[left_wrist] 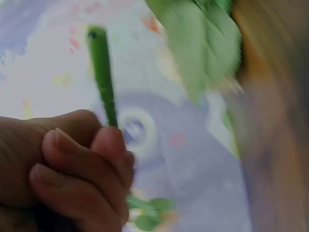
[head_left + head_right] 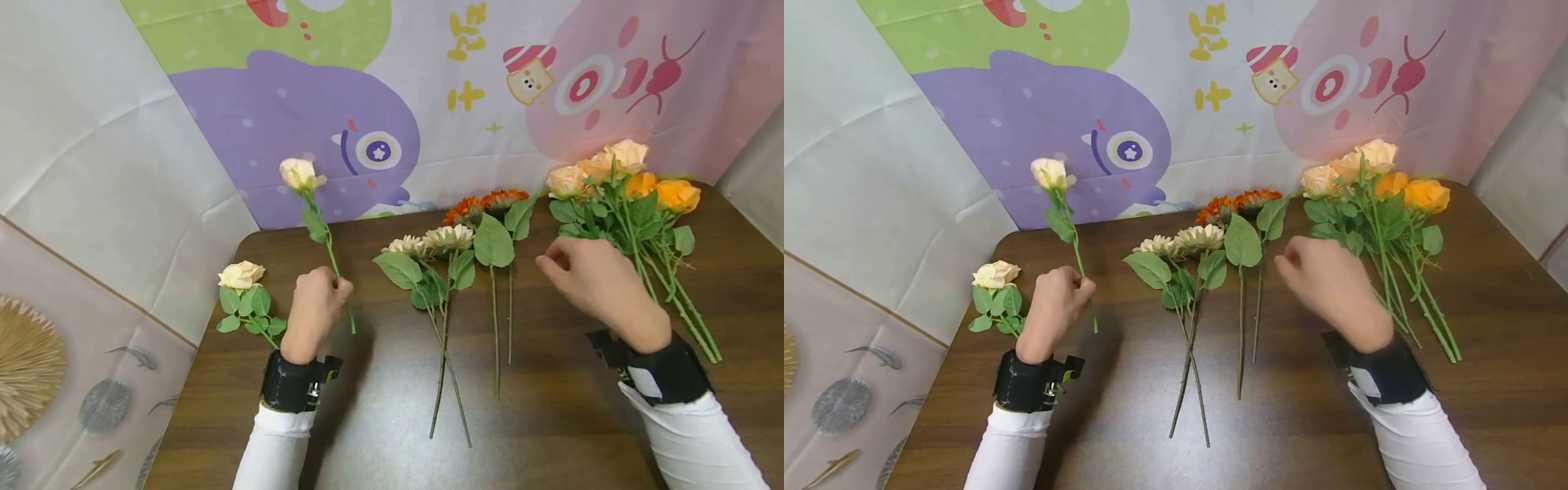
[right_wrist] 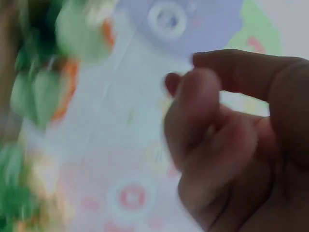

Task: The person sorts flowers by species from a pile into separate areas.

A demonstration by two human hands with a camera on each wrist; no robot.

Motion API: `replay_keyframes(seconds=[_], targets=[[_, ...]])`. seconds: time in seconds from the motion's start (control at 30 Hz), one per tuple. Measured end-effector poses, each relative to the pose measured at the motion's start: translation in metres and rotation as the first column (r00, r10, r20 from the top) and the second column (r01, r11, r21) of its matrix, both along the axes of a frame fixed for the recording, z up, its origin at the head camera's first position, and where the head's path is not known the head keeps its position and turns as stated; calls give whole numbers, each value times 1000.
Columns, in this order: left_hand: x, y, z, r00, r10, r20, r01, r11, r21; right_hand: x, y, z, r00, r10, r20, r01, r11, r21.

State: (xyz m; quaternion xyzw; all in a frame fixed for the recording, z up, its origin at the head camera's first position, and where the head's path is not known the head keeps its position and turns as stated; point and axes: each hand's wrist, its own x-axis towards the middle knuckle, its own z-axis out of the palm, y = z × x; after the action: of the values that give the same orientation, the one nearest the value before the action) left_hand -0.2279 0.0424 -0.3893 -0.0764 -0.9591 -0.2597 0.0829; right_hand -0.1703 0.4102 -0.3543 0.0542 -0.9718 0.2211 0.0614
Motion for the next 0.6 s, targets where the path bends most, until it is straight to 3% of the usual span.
replay_keyframes(seconds=[0.07, 0.13, 0.2, 0.3, 0.37, 0.47, 0.53, 0.6], targets=[[11, 15, 5, 991, -56, -120, 64, 996, 61, 2, -16, -1, 995, 87, -48, -90, 994, -61], [23, 31, 7, 963, -120, -240, 148, 983, 105, 5, -32, -5, 982, 173, -82, -183, 973, -141], [34, 46, 5, 913, -194, -360, 251, 961, 119, 7, -46, -9, 964, 244, -102, -262, 938, -228], [50, 66, 1, 830, -294, -474, 383, 918, 101, 12, -62, -13, 944, 325, -60, -321, 859, -399], [60, 77, -1, 788, -354, -504, 452, 888, 82, 16, -71, -13, 933, 359, -21, -322, 807, -495], [72, 88, -5, 748, -430, -506, 514, 858, 30, 22, -80, -15, 923, 386, 11, -305, 747, -590], [77, 92, -8, 727, -469, -501, 533, 846, -18, 24, -83, -17, 924, 383, -2, -305, 733, -608], [78, 94, -9, 722, -494, -485, 534, 843, -65, 24, -83, -18, 932, 362, -21, -302, 743, -597]])
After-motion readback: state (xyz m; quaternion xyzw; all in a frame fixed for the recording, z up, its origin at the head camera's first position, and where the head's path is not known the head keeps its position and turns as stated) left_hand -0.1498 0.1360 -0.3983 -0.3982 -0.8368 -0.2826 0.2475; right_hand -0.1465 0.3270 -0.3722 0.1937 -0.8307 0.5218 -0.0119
